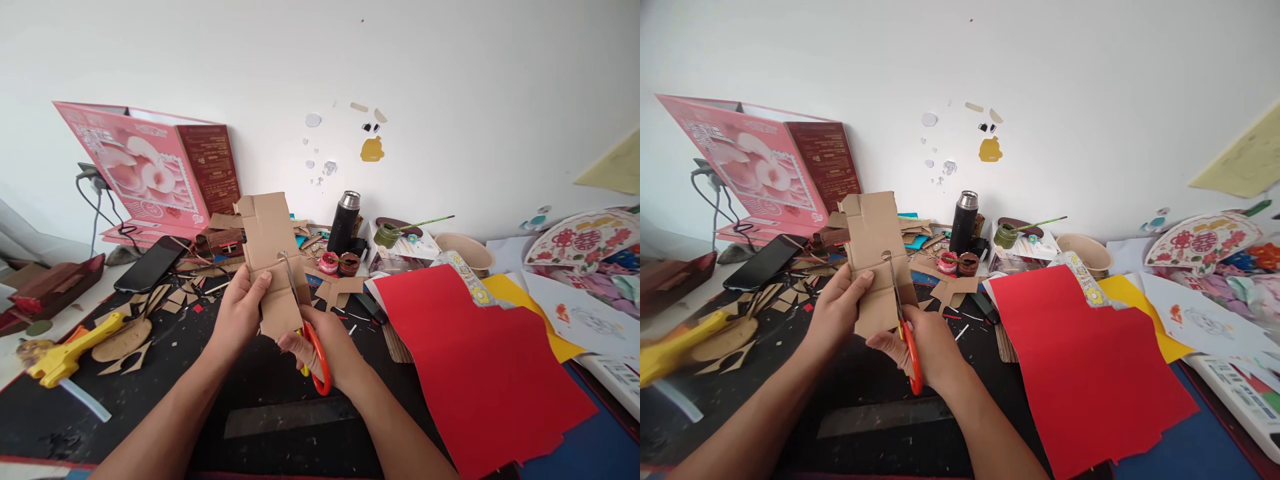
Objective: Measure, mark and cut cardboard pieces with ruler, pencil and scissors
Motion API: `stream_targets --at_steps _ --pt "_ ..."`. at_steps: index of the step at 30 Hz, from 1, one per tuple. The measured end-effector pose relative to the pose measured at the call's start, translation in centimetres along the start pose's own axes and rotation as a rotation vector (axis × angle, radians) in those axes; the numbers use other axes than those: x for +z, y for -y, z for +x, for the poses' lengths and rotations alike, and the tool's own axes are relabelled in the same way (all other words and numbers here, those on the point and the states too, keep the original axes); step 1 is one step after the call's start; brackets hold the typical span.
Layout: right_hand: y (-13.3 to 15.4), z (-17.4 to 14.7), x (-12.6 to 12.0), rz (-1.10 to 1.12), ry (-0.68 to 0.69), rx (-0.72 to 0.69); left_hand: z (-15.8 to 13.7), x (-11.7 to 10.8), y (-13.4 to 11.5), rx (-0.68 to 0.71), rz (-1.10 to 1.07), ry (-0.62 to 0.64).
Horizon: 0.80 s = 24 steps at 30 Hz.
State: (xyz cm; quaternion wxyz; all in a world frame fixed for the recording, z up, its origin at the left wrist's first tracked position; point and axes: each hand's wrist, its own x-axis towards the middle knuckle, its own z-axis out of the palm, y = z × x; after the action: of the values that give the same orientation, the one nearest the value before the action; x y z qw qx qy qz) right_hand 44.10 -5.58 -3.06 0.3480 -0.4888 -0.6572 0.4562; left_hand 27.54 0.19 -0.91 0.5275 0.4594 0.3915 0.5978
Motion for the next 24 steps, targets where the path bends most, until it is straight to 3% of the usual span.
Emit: stream_targets --at_steps 7,14,24 --pt "0.6 -0.1 -0.4 -0.035 0.049 0.014 0.1 0.3 -0.6 -0.154 -0.074 -0.067" --pt "1.0 -0.1 -0.1 -0.020 0.045 0.087 0.2 0.5 -0.6 -0.215 -0.129 -0.078" --pt "0.6 0.4 0.4 0.105 -0.027 0.141 -0.2 0.1 0.9 -0.001 0.044 0.031"
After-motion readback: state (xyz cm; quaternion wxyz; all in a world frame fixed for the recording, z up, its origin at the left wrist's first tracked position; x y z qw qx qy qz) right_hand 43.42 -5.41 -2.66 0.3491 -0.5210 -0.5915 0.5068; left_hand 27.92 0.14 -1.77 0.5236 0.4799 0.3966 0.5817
